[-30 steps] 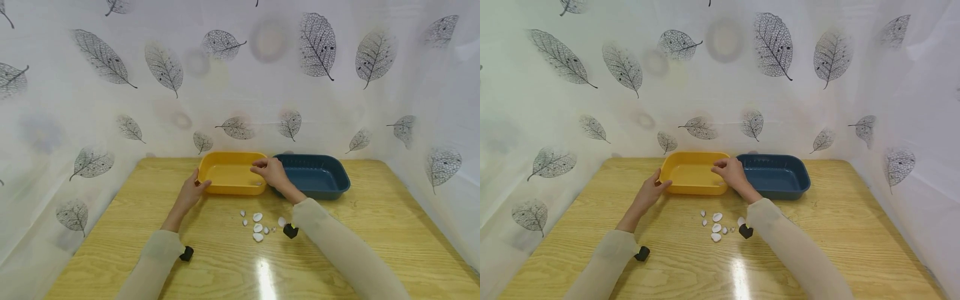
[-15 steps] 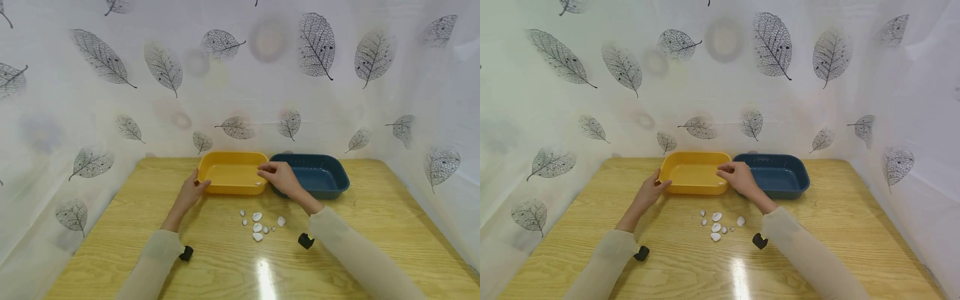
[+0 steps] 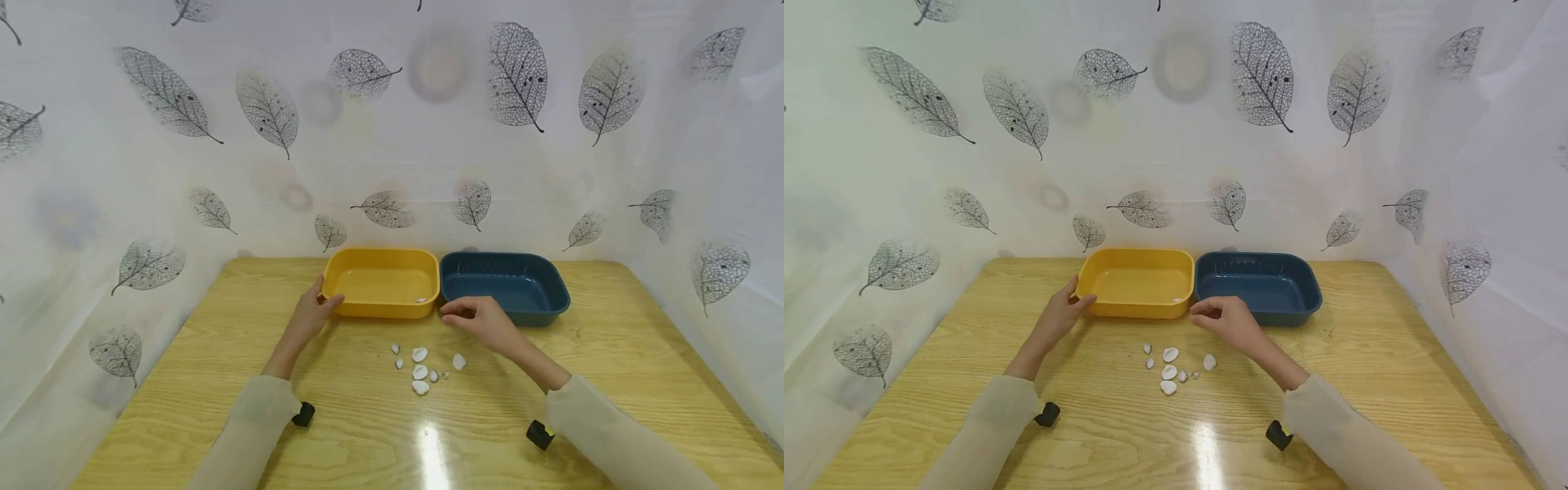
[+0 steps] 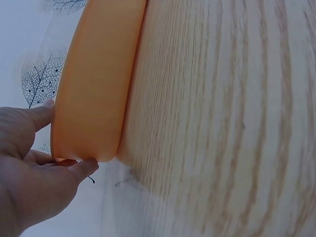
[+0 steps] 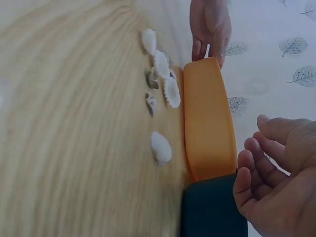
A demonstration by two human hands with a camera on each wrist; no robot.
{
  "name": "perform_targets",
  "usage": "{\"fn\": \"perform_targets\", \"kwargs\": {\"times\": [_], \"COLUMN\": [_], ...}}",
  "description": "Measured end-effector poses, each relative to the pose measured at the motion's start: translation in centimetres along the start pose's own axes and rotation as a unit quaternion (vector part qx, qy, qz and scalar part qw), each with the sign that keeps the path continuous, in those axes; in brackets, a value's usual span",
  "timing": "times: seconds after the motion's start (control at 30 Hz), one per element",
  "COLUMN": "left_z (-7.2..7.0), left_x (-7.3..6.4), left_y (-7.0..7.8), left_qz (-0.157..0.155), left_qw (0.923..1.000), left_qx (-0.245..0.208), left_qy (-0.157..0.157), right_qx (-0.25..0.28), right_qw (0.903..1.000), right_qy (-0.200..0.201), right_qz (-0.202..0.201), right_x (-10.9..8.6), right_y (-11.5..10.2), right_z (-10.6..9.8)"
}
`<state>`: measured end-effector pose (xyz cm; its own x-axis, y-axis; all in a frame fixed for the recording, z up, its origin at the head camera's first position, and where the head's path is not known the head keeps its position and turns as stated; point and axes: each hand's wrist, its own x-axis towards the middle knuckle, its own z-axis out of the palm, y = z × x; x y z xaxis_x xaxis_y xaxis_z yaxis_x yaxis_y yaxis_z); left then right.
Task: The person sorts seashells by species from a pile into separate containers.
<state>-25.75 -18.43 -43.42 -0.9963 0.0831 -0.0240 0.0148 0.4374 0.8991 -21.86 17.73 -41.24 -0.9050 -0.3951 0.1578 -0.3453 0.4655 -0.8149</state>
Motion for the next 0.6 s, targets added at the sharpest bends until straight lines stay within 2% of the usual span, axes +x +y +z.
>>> {"fn": "perform_targets", "kwargs": {"times": [0.3,0.6], "left_z": [0.1,0.0], "left_x": [0.2,0.2], "left_y": [-0.3,-0.3], "left_qz": [0.003,0.001], "left_qw": [1.0,1.0], "left_qx": [-0.008,-0.01], "left_qy": [-0.002,0.001], "right_qx": [-0.028,-0.039], "right_qw": [0.9995,0.998], "right_qy": [-0.005,-0.014], "right_qz": [-0.012,-0.048], "right_x": [-2.7,-4.0], "right_y": [1.3,2.1], "right_z": [0.1,1.1]}}
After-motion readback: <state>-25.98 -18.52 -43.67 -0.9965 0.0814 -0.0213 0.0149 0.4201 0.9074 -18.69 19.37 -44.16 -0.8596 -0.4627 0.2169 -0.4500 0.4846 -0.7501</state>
